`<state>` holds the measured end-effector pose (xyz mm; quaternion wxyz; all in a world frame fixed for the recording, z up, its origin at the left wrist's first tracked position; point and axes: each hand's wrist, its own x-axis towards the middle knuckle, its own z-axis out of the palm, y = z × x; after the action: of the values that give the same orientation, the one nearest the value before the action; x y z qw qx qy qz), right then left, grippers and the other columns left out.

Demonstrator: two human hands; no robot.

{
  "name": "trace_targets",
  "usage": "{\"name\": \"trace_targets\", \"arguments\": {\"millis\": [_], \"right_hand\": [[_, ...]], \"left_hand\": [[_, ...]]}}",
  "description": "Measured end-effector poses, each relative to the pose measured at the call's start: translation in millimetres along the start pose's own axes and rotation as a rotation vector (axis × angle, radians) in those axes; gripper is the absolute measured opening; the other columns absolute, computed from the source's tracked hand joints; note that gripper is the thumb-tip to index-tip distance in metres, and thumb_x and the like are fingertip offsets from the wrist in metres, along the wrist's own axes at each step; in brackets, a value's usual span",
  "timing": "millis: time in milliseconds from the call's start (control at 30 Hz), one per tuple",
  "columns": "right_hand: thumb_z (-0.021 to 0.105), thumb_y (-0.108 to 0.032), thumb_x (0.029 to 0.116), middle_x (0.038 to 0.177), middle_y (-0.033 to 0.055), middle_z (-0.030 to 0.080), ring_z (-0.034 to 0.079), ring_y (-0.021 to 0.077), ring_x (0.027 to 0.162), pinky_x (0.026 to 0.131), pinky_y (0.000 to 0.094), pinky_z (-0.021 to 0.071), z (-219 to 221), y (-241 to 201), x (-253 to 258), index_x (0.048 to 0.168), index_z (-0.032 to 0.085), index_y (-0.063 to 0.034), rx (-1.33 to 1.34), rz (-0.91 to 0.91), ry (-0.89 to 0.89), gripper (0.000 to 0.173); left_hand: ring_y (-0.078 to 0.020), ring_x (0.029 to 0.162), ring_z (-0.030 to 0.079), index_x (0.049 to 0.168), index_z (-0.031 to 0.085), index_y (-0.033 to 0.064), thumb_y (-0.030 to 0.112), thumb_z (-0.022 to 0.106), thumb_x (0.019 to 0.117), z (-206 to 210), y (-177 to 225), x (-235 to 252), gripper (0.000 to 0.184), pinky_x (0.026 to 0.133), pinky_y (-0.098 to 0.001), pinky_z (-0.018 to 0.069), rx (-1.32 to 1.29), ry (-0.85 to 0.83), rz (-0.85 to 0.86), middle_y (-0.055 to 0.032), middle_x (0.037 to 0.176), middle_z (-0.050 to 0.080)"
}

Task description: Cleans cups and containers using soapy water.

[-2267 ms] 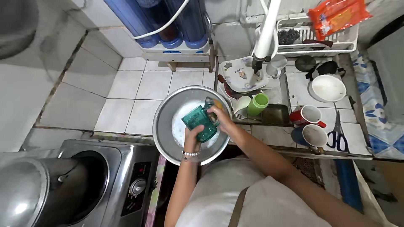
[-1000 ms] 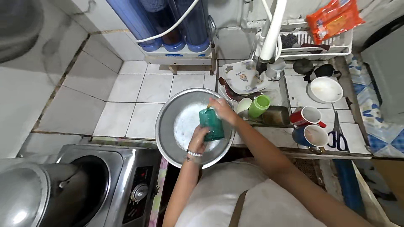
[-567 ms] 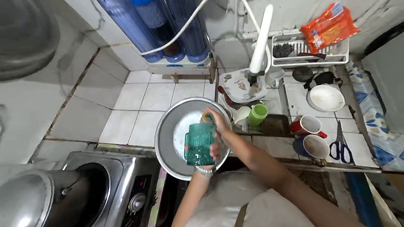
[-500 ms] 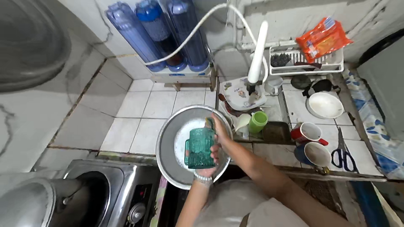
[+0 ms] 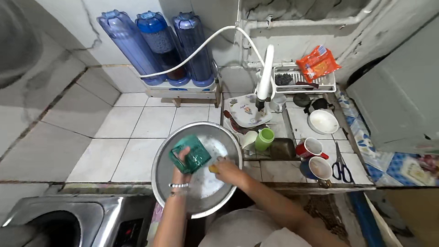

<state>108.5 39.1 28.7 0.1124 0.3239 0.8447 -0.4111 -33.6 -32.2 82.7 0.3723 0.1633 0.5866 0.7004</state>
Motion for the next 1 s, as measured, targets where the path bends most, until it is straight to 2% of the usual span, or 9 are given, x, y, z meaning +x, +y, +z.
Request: {"name": "trace_targets", "arguments": {"millis": [67,133,233,333,467,667,800,900,1000], "right_hand": [[0.068,-0.01,0.095,0.164,0.0277,0.03,0.018,0.0553,0.151,0.116,0.0775,0.0167,11.4,-8.5,-8.2,0.141,0.062,-0.0075,-0.192,0.037,-0.122,0.046],[0.069,-0.01,0.0934,0.167,0.0269,0.023,0.012,0.0565,0.152,0.113,0.0829,0.0122,20.5,-12.2,-12.9,0.144,0.06,-0.0111,-0.243,0.054,-0.248,0.052],[0.063,-0.02,0.1002,0.16,0.0248,0.039,0.034,0.0504,0.146,0.112,0.0756,0.0266,25.1,-14.0,-19.4,0.146,0.058,-0.011,-0.218,0.005,-0.43,0.047],[0.057,-0.026,0.104,0.149,0.0218,0.053,0.05,0.0428,0.137,0.11,0.0665,0.038,33.0,-6.0,-21.4,0.141,0.06,-0.0073,-0.178,-0.092,-0.496,0.042],[0.056,-0.027,0.1055,0.136,0.0251,0.062,0.057,0.0427,0.13,0.105,0.0664,0.0422,35.2,-4.6,-30.9,0.139,0.059,-0.0037,-0.132,-0.089,-0.545,0.041],[0.082,-0.04,0.0864,0.152,0.0273,0.047,0.04,0.0465,0.144,0.119,0.0674,0.0237,32.9,12.9,-52.4,0.154,0.046,-0.0086,-0.127,0.013,-0.096,0.083],[0.074,-0.023,0.0935,0.131,0.0234,0.066,0.056,0.04,0.134,0.122,0.0635,0.0252,-2.2,40.4,-70.3,0.124,0.07,0.0023,-0.094,-0.208,0.308,0.04],[0.07,-0.016,0.0926,0.14,0.0265,0.06,0.052,0.0438,0.136,0.118,0.0577,0.0345,-46.2,64.3,-85.0,0.119,0.073,0.0016,-0.044,-0.095,0.661,0.032],[0.076,-0.029,0.0913,0.157,0.0324,0.037,0.034,0.0488,0.148,0.121,0.0564,0.0309,-84.6,105.0,-88.5,0.14,0.06,-0.0009,0.06,0.237,0.71,0.058]], "left_hand": [[-0.0061,0.086,0.067,0.14,0.04,-0.0015,0.016,0.054,0.0976,0.4,19.5,25.8,0.048,0.077,-0.0268,0.0593,0.072,0.027,0.156,-0.0039,0.104,0.065],[-0.0059,0.09,0.062,0.138,0.033,-0.0054,0.011,0.065,0.0928,4.6,40.6,53.1,0.058,0.082,-0.0262,0.0554,0.228,0.061,0.296,-0.0083,0.108,0.058],[-0.0244,0.092,0.06,0.11,0.05,-0.0105,0.03,0.084,0.0835,9.5,54.1,103.9,0.059,0.085,-0.0448,0.0508,0.649,0.095,0.458,-0.0206,0.102,0.059],[-0.0467,0.095,0.063,0.089,0.06,-0.0099,0.039,0.082,0.0861,24.1,46.8,146.9,0.054,0.083,-0.0647,0.0487,0.911,-0.029,0.457,-0.0318,0.098,0.063],[-0.0536,0.119,0.057,0.112,0.069,-0.0104,0.023,0.078,0.0905,50.8,20.2,183.6,0.04,0.099,-0.0712,0.0436,1.144,-0.185,0.216,-0.036,0.13,0.058],[-0.0586,0.129,0.048,0.115,0.07,-0.0078,0.024,0.076,0.0936,73.1,-29.3,213.3,0.039,0.101,-0.0724,0.0424,1.422,-0.313,0.139,-0.0407,0.144,0.044],[-0.0617,0.124,0.05,0.125,0.068,-0.0022,0.021,0.07,0.098,67.5,-46.8,229.7,0.036,0.097,-0.074,0.0438,1.525,-0.436,0.088,-0.0418,0.146,0.041],[-0.0625,0.131,0.044,0.152,0.045,0.0036,0.021,0.062,0.1031,70.4,-32.6,219.7,0.055,0.103,-0.0729,0.0389,1.508,-0.481,-0.022,-0.043,0.152,0.032],[-0.0667,0.13,0.042,0.161,0.025,0.0045,0.026,0.067,0.1007,74.7,-5.3,190.2,0.077,0.101,-0.0762,0.0379,1.471,-0.41,-0.005,-0.0458,0.156,0.018]]}}
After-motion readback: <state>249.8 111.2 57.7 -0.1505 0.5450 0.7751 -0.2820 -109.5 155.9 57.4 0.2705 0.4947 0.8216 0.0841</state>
